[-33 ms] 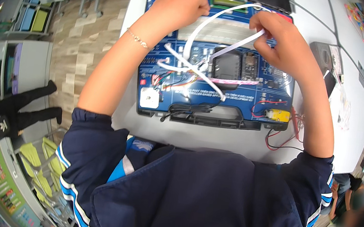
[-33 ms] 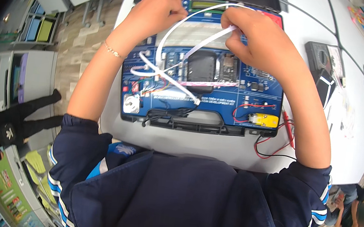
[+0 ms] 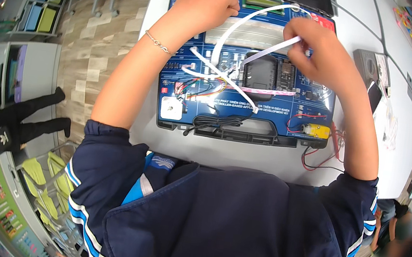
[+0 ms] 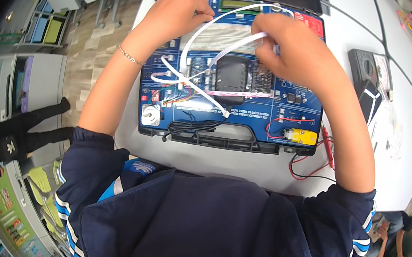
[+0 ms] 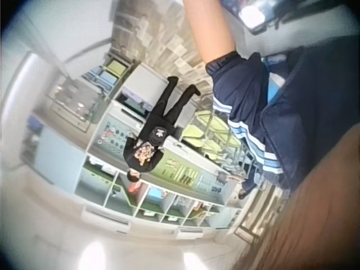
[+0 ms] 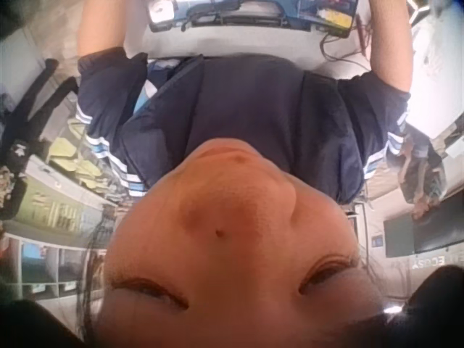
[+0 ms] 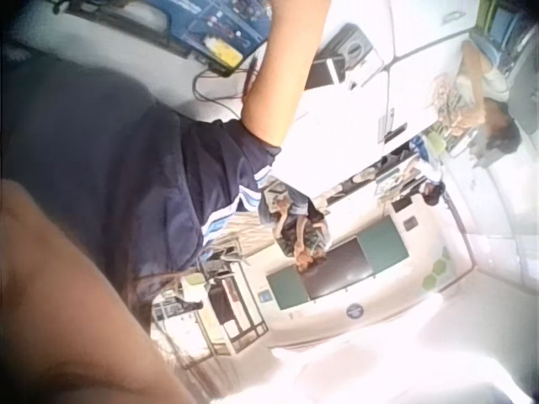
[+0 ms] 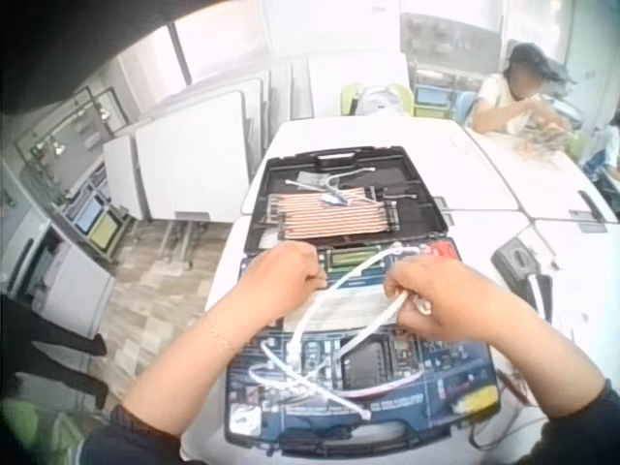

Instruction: The person connects and adjusts multiple ribbon cables and jumper wires on a blue microcontroller development board. They repeatedly plug and unplug connectors, route cables across the board, and handle a small yellow component while working at a white table.

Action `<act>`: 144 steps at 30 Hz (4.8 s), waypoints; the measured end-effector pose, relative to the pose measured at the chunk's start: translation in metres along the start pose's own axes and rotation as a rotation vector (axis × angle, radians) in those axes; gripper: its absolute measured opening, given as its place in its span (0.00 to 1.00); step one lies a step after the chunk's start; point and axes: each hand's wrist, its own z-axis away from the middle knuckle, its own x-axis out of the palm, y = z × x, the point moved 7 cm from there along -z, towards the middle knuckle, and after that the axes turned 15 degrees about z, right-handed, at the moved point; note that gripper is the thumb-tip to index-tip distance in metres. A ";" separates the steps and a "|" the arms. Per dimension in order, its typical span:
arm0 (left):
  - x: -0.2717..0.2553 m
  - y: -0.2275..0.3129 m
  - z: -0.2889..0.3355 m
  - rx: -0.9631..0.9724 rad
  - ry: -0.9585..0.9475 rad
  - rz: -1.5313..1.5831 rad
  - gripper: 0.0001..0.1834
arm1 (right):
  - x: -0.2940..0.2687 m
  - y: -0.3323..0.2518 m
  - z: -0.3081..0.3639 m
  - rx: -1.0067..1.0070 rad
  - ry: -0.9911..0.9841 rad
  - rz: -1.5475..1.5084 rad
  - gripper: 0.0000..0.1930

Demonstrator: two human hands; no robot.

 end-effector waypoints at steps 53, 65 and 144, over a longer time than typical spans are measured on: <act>-0.038 -0.004 0.135 -0.577 0.159 0.195 0.08 | 0.048 -0.070 -0.021 0.038 -0.121 0.196 0.08; -0.038 -0.004 0.134 -0.597 0.150 0.188 0.08 | 0.046 -0.071 -0.019 0.012 -0.082 0.203 0.06; -0.041 0.000 0.137 -0.615 0.225 0.243 0.05 | 0.014 0.085 -0.005 0.196 0.142 0.548 0.06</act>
